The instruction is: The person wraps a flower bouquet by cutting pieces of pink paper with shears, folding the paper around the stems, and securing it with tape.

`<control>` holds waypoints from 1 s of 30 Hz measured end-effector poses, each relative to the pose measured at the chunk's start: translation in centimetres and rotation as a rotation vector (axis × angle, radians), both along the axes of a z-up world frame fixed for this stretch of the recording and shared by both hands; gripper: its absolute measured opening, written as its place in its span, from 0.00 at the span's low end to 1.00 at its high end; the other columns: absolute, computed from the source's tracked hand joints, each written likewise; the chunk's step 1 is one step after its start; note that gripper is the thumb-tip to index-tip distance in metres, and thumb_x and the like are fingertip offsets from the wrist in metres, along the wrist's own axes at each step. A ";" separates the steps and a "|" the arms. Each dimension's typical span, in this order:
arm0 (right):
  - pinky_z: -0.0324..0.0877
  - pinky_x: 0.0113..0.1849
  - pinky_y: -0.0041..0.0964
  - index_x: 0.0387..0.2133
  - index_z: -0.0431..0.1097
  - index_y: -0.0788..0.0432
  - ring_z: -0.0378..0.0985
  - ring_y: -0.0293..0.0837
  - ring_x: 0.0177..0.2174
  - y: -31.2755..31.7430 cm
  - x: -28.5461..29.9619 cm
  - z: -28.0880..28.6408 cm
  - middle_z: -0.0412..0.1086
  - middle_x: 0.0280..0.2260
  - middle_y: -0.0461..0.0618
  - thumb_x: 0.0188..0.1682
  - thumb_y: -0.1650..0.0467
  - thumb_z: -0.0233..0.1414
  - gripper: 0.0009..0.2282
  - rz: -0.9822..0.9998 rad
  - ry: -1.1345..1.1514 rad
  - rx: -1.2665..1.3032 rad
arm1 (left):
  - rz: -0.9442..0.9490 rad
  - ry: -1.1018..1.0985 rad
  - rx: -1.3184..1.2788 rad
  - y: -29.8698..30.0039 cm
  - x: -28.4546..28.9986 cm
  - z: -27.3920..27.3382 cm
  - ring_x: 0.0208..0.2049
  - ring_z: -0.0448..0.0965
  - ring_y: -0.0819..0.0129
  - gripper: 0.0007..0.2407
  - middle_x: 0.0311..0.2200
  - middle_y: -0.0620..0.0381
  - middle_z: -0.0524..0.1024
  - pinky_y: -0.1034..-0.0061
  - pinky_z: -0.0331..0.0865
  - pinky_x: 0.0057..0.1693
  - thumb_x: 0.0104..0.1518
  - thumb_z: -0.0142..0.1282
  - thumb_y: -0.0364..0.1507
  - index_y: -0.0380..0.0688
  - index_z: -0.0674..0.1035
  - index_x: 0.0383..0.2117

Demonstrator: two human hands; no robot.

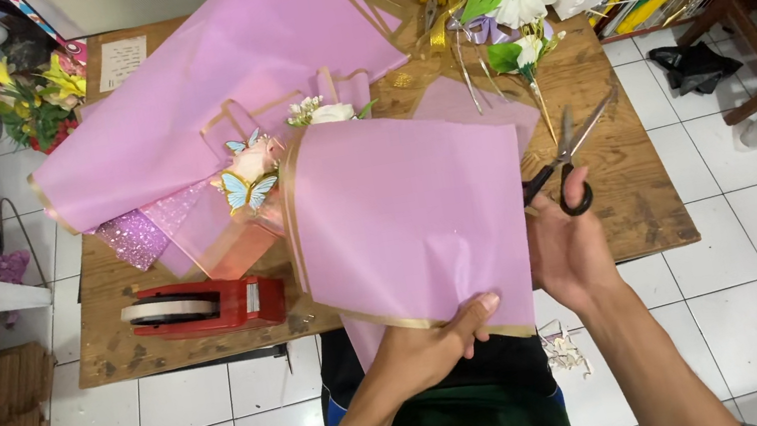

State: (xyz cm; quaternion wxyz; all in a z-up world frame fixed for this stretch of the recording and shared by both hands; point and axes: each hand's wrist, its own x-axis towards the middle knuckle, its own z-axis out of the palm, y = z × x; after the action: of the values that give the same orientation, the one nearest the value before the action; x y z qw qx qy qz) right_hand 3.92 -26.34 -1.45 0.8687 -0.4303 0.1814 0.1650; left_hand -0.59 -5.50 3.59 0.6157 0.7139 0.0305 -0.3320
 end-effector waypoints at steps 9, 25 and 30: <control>0.81 0.38 0.31 0.41 0.67 0.51 0.82 0.37 0.32 -2.7 2.4 -0.3 0.78 0.34 0.44 0.40 0.79 0.66 0.19 -0.602 -0.318 -0.347 | -0.396 -0.503 0.398 -1.5 4.5 5.0 0.37 0.85 0.40 0.27 0.25 0.32 0.81 0.53 0.74 0.45 0.60 0.49 0.46 0.27 0.83 0.25; 0.68 0.32 0.21 0.45 0.59 0.58 0.69 0.31 0.26 -3.1 1.6 -6.1 0.72 0.25 0.45 0.42 0.81 0.59 0.20 -0.624 -0.210 -0.886 | -0.631 -1.260 0.535 -6.2 7.2 -4.7 0.40 0.81 0.44 0.17 0.32 0.44 0.77 0.53 0.78 0.41 0.50 0.63 0.38 0.37 0.79 0.38; 0.67 0.30 0.22 0.45 0.59 0.58 0.69 0.31 0.24 -3.3 1.4 -5.1 0.71 0.23 0.46 0.41 0.81 0.57 0.20 -0.578 -0.201 -0.928 | -0.680 -1.259 0.459 -7.3 9.5 -10.1 0.36 0.81 0.44 0.11 0.28 0.44 0.77 0.55 0.78 0.37 0.47 0.59 0.31 0.35 0.80 0.30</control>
State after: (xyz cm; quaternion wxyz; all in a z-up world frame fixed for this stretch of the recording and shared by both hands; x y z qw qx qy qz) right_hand 5.35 -29.63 -6.52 0.6110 -0.7141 0.2619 -0.2192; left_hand 8.94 -12.78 -6.48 0.2159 0.8495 -0.4811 -0.0180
